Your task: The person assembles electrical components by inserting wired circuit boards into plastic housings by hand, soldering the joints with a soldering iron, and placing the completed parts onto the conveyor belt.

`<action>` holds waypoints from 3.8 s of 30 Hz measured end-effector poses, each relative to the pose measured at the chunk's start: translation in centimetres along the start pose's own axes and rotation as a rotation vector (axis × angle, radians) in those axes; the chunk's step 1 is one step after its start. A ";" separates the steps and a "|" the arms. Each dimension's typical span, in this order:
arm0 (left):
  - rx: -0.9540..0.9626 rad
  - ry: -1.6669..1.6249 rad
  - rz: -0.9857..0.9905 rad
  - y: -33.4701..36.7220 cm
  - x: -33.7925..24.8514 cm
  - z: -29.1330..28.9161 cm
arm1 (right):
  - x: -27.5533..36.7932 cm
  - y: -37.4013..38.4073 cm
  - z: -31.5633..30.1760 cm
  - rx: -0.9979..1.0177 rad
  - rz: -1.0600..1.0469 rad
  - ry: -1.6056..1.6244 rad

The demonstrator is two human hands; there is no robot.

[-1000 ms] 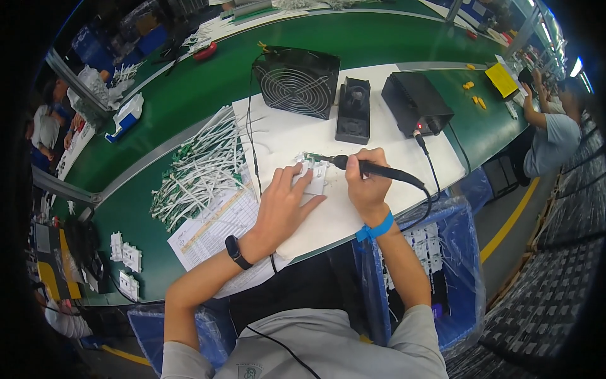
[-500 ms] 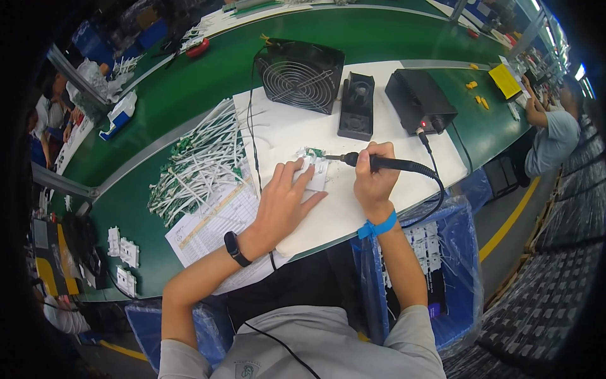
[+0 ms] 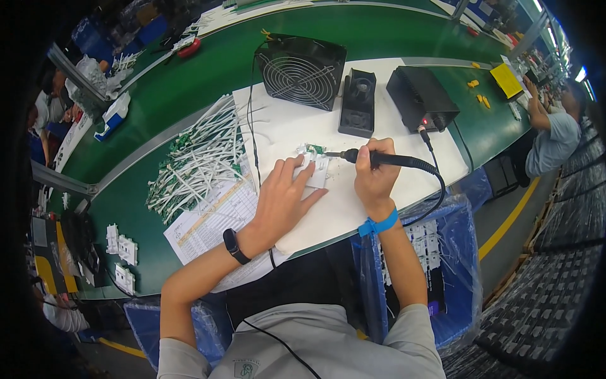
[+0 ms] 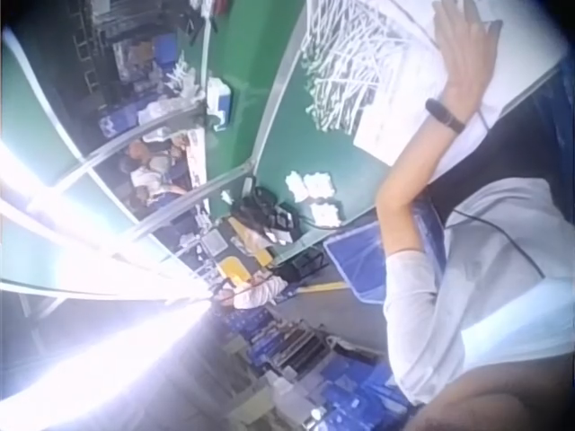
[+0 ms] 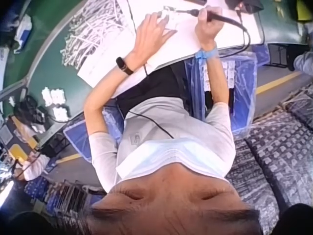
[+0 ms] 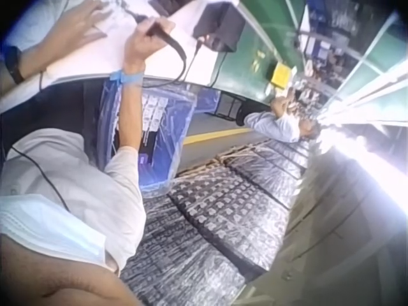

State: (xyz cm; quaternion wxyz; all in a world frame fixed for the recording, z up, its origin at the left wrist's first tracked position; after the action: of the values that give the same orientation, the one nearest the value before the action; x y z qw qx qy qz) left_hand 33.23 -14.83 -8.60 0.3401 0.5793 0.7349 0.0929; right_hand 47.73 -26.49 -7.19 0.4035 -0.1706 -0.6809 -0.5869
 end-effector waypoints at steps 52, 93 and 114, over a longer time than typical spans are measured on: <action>-0.066 -0.358 -0.215 2.3 4.1 -12.5 | -2.1 1.5 0.8 0.200 0.131 -0.491; 0.012 0.205 -0.567 -23.2 21.9 -32.9 | 14.8 3.0 33.3 0.116 -0.293 0.090; 0.138 -0.176 -0.160 -11.8 7.1 -26.6 | 25.3 -11.8 29.1 0.905 -0.679 -0.086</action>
State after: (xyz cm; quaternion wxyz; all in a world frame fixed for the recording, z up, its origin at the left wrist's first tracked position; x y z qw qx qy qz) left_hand 7.12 -5.13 2.32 0.3690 0.5468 0.7507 -0.0364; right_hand 13.69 -8.30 4.37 0.1969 0.2242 -0.8970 -0.3260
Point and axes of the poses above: each hand's wrist, its own y-axis towards the middle knuckle, its own z-axis out of the palm, x = y × z, the point moved 10 cm from there along y, towards the middle knuckle, and after that the axes turned 5 degrees about -x, right-handed, at the moved point
